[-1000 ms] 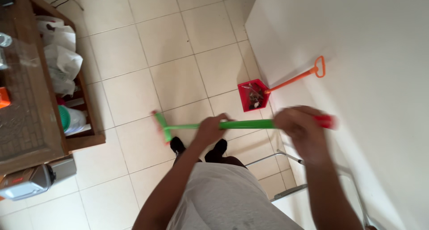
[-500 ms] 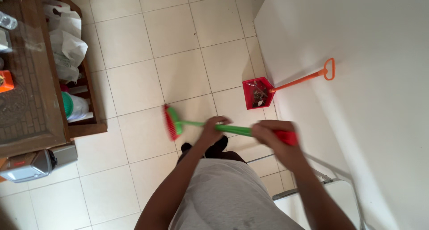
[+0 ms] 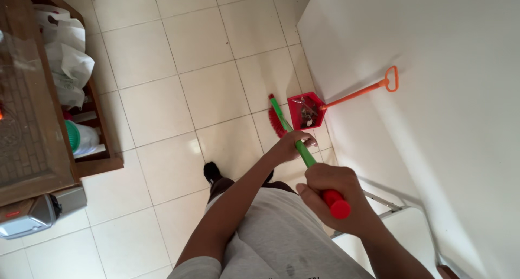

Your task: The person sweeps the tiled floor using a broom, pushing debris across the room. They use the broom to sweep the gathered debris into a dustpan.

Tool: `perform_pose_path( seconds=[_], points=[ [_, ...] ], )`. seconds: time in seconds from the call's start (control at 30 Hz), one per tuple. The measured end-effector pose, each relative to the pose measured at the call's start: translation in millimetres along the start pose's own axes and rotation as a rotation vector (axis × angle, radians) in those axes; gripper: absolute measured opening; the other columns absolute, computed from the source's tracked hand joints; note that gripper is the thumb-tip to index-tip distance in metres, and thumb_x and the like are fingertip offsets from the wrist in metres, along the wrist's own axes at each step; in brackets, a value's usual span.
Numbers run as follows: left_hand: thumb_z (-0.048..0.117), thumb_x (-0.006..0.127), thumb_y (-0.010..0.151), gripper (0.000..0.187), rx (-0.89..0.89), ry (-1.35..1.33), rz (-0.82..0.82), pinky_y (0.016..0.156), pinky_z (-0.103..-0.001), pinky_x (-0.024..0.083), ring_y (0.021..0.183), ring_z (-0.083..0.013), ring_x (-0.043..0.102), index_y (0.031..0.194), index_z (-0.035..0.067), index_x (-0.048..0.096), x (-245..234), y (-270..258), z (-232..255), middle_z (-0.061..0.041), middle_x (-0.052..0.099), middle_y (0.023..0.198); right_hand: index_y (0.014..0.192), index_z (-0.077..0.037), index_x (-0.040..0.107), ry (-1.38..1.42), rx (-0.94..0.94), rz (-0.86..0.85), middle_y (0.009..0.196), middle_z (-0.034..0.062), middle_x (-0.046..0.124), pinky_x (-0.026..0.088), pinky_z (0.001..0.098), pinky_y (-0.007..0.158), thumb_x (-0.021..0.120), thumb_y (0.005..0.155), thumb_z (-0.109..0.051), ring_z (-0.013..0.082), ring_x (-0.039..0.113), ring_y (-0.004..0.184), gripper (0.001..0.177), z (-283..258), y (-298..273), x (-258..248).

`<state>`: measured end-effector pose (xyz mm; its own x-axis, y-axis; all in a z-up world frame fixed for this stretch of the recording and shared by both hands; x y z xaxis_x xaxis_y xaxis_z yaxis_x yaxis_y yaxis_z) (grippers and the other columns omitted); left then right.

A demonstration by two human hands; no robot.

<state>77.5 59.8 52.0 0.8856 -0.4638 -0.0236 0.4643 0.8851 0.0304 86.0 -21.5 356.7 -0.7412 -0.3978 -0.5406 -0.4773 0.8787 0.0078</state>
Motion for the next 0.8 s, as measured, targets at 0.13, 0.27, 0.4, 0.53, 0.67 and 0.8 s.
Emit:
perform_pose_path(
  seconds=[0.13, 0.27, 0.4, 0.53, 0.67, 0.8],
  points=[
    [0.009, 0.065, 0.094, 0.008, 0.068, 0.055, 0.025, 0.086, -0.034, 0.060, 0.098, -0.0227, 0.077, 0.096, 0.002, 0.067, -24.5, -20.0, 38.0, -0.009, 0.079, 0.102, 0.071, 0.002, 0.056, 0.049, -0.082, 0.051, 0.064, 0.0071, 0.053, 0.039, 0.0313, 0.051, 0.070, 0.079, 0.005, 0.0173, 0.049, 0.053, 0.016, -34.2, 0.8, -6.5],
    [0.012, 0.073, 0.089, 0.009, -0.070, 0.190, 0.019, 0.075, -0.040, 0.055, 0.085, -0.0294, 0.072, 0.097, 0.007, 0.075, -60.4, -55.7, 80.4, -0.012, 0.074, 0.090, 0.070, 0.000, 0.052, 0.424, -0.239, 0.014, 0.069, 0.0097, 0.057, 0.044, 0.0379, 0.060, 0.063, 0.086, 0.003, 0.0213, 0.051, 0.057, 0.020, -54.5, 6.2, -26.7],
    [0.007, 0.071, 0.085, 0.016, 0.012, 0.275, 0.203, 0.072, -0.044, 0.054, 0.083, -0.0337, 0.070, 0.100, 0.011, 0.070, -117.1, -105.3, 95.0, -0.013, 0.073, 0.088, 0.071, 0.000, 0.049, 0.802, -0.272, 0.041, 0.065, 0.0094, 0.053, 0.041, 0.0388, 0.064, 0.056, 0.096, -0.005, 0.0211, 0.045, 0.058, 0.026, -24.6, 30.5, -12.9],
    [0.010, 0.066, 0.089, 0.018, -0.272, 0.402, 0.291, 0.069, -0.046, 0.054, 0.079, -0.0345, 0.071, 0.105, 0.017, 0.071, -188.3, -160.3, 23.3, -0.014, 0.073, 0.082, 0.074, -0.003, 0.044, 0.905, 0.107, 0.073, 0.073, 0.0048, 0.044, 0.036, 0.0380, 0.071, 0.050, 0.104, -0.012, 0.0192, 0.039, 0.072, 0.031, 49.9, 70.2, 53.8],
    [0.009, 0.068, 0.084, 0.019, -0.306, 0.514, 0.400, 0.070, -0.043, 0.057, 0.080, -0.0333, 0.072, 0.100, 0.017, 0.074, -258.9, -228.2, -67.1, -0.012, 0.074, 0.087, 0.080, -0.002, 0.062, 0.975, 0.316, 0.096, 0.077, 0.0062, 0.062, 0.049, 0.0350, 0.081, 0.053, 0.097, -0.017, 0.0186, 0.057, 0.077, 0.024, 89.5, 104.9, 162.4],
    [0.008, 0.071, 0.087, 0.016, -0.519, 0.624, 0.371, 0.073, -0.042, 0.057, 0.083, -0.0307, 0.074, 0.097, 0.019, 0.077, -294.5, -276.1, -149.8, -0.011, 0.075, 0.088, 0.080, -0.001, 0.068, 0.748, 0.438, 0.015, 0.073, 0.0018, 0.061, 0.042, 0.0283, 0.065, 0.063, 0.097, -0.014, 0.0107, 0.052, 0.070, 0.022, 81.8, 94.2, 224.5]
  ],
)
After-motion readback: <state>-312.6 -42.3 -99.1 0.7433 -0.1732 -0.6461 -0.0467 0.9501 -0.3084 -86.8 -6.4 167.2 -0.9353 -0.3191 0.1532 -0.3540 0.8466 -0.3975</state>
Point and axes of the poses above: each hand's wrist, its own y-axis towards the middle knuckle, its own x-axis out of the palm, z = x × y, the point moved 8 cm from there along y, towards the middle knuckle
